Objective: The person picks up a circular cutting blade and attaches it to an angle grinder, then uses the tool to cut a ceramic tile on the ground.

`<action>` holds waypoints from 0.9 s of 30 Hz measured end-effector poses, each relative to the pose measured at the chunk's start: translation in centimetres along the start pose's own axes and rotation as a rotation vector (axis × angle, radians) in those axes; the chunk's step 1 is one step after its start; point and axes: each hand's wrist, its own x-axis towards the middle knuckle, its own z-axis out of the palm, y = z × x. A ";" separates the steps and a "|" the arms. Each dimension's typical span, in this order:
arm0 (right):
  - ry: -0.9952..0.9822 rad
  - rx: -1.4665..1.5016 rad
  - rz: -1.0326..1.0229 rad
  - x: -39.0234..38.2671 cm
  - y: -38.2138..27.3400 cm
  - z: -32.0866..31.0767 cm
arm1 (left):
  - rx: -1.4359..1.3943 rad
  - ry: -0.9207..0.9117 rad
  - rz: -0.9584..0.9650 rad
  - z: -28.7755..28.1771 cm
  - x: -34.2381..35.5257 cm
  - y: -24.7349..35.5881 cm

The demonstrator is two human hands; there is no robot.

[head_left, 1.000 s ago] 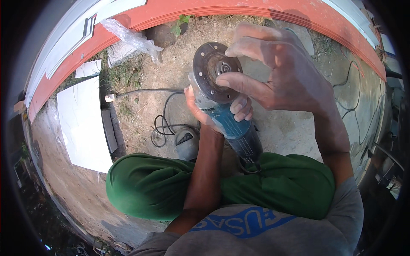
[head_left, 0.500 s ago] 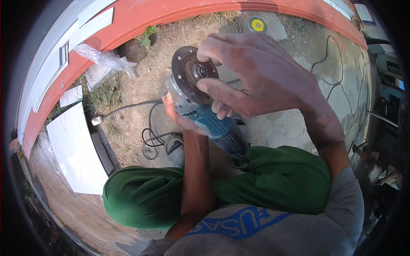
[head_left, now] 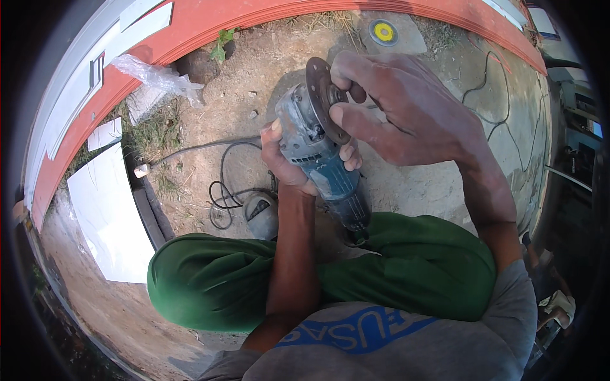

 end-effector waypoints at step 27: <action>0.078 0.578 0.079 1.1 -0.5 3.8 | 0.161 0.030 0.067 1.9 -2.2 3.4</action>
